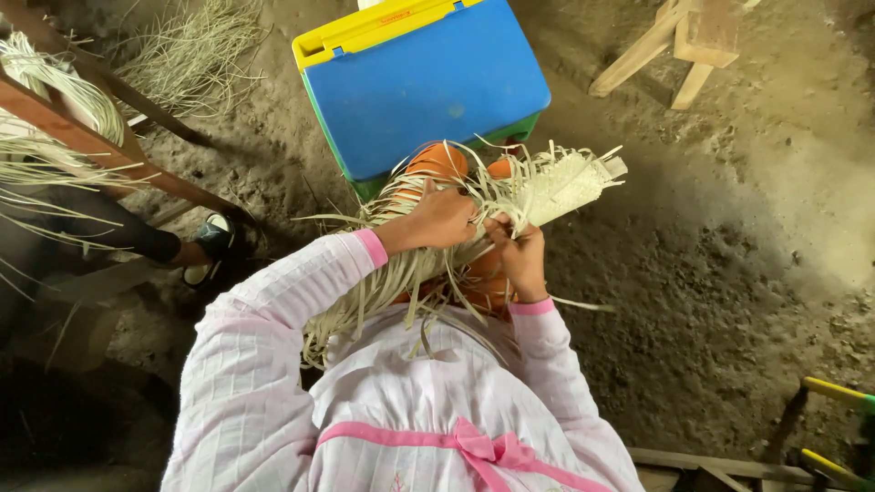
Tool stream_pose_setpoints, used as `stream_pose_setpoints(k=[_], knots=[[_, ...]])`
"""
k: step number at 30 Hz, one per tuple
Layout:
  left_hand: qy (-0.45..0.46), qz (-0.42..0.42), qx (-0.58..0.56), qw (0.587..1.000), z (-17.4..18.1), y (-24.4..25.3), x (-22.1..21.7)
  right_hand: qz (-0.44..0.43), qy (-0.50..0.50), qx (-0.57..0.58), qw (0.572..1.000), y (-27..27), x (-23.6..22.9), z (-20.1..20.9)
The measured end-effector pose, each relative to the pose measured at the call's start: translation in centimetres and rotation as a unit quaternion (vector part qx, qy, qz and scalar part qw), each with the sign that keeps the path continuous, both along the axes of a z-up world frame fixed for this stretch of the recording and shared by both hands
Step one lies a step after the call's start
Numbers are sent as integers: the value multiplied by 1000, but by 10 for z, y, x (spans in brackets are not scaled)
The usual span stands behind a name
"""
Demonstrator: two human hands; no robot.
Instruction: Weaving straw or plant fibers by hand to create a handcrafted product like a hat or mat.
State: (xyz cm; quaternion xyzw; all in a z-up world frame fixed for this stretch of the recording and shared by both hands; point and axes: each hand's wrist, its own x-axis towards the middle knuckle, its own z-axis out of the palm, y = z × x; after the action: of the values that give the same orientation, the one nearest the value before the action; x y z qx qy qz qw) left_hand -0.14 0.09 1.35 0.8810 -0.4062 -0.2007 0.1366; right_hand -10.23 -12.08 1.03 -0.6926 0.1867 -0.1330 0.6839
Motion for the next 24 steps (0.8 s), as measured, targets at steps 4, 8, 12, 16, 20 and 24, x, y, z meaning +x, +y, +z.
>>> stream_pose_setpoints(k=[4,8,12,16,20,24], knots=[[21,12,35,999,0,-2,3,3,-41,-6,999,3,-3,44],[110,27,12,993,5,3,8,37,-40,26,998,10,-22,57],[142,24,51,988,-8,-4,18,53,-17,53,997,20,-35,14],[165,25,24,986,59,2,1,18,29,87,996,34,-34,25],[96,12,26,995,41,-5,-3,27,32,94,995,27,-34,8],[59,11,38,997,32,-7,-2,26,14,127,991,13,-39,35]])
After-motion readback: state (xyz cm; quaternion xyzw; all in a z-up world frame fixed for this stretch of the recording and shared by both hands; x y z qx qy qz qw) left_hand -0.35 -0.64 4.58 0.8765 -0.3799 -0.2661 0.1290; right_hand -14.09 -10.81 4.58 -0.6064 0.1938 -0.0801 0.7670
